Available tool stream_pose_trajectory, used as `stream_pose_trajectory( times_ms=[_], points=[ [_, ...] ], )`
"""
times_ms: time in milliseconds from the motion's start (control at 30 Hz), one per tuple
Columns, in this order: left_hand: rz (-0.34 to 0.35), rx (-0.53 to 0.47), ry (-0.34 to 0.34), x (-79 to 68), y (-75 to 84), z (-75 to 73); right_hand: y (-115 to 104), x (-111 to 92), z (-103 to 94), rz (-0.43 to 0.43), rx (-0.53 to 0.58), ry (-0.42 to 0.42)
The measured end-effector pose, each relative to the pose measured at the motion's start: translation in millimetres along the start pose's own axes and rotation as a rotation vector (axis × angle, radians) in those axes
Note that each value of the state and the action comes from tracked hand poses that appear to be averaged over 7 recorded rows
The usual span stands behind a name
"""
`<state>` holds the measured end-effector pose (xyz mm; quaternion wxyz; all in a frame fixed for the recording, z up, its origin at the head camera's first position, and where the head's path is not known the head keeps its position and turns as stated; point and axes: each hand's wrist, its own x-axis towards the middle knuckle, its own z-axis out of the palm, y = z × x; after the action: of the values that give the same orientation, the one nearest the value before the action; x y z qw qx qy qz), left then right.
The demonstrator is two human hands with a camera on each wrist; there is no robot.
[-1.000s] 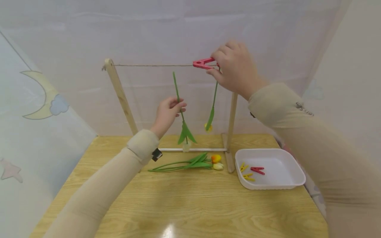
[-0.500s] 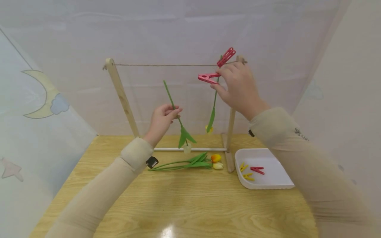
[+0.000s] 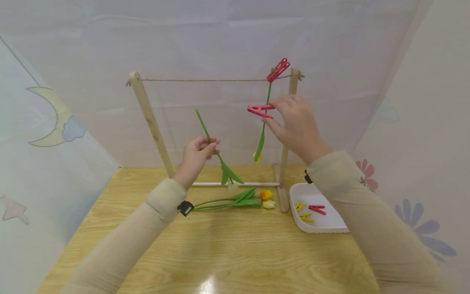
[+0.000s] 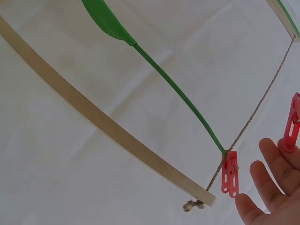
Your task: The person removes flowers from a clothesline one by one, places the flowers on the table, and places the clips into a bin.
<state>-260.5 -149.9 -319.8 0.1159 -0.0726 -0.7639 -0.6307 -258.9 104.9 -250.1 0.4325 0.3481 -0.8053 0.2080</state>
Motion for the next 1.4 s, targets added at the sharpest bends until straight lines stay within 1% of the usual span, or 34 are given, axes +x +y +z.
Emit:
stream_pose_trajectory(
  times_ms=[200, 433, 567, 767, 900, 1067, 1200, 1300, 1400],
  points=[
    [-0.016, -0.015, 0.006, -5.5, -4.9, -0.1, 0.7, -12.6, 5.7, 0.074, 0.019, 0.001],
    [-0.029, -0.062, 0.027, -8.4, -9.8, -0.2, -0.1, -21.6, 9.1, 0.123, 0.039, 0.009],
    [-0.039, -0.072, 0.034, -9.0, -13.3, -0.3, -2.0, -26.7, 9.6, 0.146, 0.048, 0.007],
    [-0.044, -0.077, 0.062, -12.3, -19.8, -1.7, -1.7, -35.0, 11.8, 0.152, 0.053, 0.022],
    [-0.049, -0.111, 0.098, -13.4, -25.8, -3.9, -1.5, -39.4, 13.2, 0.153, 0.064, 0.04],
    [-0.064, -0.155, 0.12, -17.8, -31.6, -5.7, 1.6, -48.6, 13.9, 0.18, 0.094, 0.058],
    [-0.081, -0.189, 0.122, -22.0, -37.0, -5.7, 4.0, -58.6, 13.6, 0.219, 0.106, 0.042],
    [-0.083, -0.203, 0.135, -24.2, -41.5, -6.0, 5.3, -65.2, 13.9, 0.241, 0.107, 0.027],
    [-0.088, -0.218, 0.156, -26.8, -44.8, -6.7, 6.8, -70.8, 15.2, 0.251, 0.11, 0.031]
  ],
)
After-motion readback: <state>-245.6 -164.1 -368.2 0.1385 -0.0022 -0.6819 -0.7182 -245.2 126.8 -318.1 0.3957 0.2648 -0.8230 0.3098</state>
